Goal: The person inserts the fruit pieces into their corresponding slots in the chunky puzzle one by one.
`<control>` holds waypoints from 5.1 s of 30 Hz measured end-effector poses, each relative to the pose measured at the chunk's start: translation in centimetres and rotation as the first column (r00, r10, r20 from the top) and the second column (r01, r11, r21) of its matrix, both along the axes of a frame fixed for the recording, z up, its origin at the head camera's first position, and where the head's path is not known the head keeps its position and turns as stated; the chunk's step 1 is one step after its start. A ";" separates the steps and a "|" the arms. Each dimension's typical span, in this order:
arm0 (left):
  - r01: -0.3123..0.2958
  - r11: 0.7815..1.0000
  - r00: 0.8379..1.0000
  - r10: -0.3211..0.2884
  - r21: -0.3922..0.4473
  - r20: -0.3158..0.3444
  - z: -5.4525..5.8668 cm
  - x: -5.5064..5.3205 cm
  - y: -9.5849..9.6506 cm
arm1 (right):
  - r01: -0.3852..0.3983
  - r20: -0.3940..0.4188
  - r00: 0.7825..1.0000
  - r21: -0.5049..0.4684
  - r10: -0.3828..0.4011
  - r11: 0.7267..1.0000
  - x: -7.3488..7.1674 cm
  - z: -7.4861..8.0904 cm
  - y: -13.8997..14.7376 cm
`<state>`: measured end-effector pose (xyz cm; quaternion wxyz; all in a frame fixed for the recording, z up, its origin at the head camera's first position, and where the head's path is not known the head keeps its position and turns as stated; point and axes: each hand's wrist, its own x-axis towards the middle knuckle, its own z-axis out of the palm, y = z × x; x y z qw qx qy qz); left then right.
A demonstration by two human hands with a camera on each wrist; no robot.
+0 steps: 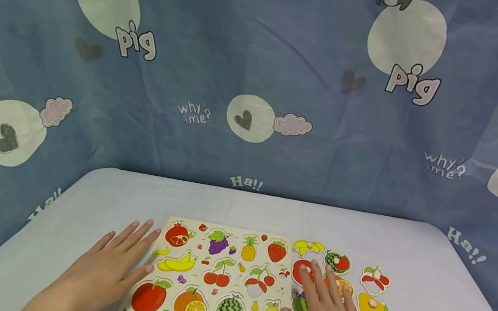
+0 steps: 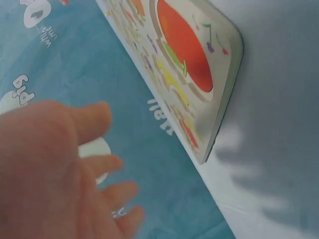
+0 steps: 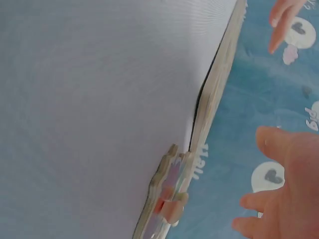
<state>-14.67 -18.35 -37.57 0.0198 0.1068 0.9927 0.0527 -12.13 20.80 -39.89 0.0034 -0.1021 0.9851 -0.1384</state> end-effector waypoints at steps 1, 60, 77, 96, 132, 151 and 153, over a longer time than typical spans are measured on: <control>0.012 1.000 1.000 -0.012 0.015 -0.003 0.1 0.0 0.0 | -0.002 -0.004 1.000 -0.003 0.002 1.000 0.0 0.0 0.0; -0.181 0.791 0.914 -0.084 0.584 0.396 -3.4 0.1 -4.5 | 0.012 -0.056 0.998 -0.225 -0.026 0.974 1.4 1.4 4.2; -0.195 0.797 0.914 -0.065 0.572 0.401 -3.3 0.1 -4.4 | 0.107 0.154 0.987 -0.356 -0.055 0.928 0.9 1.1 5.2; -0.190 0.798 0.912 -0.071 0.571 0.403 -3.5 0.1 -4.7 | -0.091 0.287 0.925 -0.469 0.249 0.878 0.2 -0.1 7.1; -0.136 0.811 0.921 -0.109 0.569 0.375 -3.6 0.2 -4.8 | -0.284 0.316 0.827 -0.479 0.465 0.830 -1.7 -0.9 8.3; -0.140 0.819 0.922 -0.097 0.556 0.375 -3.4 0.1 -4.7 | -0.317 0.319 0.834 -0.393 0.451 0.863 -2.4 -0.3 8.2; -0.141 0.819 0.921 -0.098 0.556 0.377 -3.4 0.1 -4.8 | -0.318 0.316 0.830 -0.410 0.460 0.855 -2.4 -0.3 8.1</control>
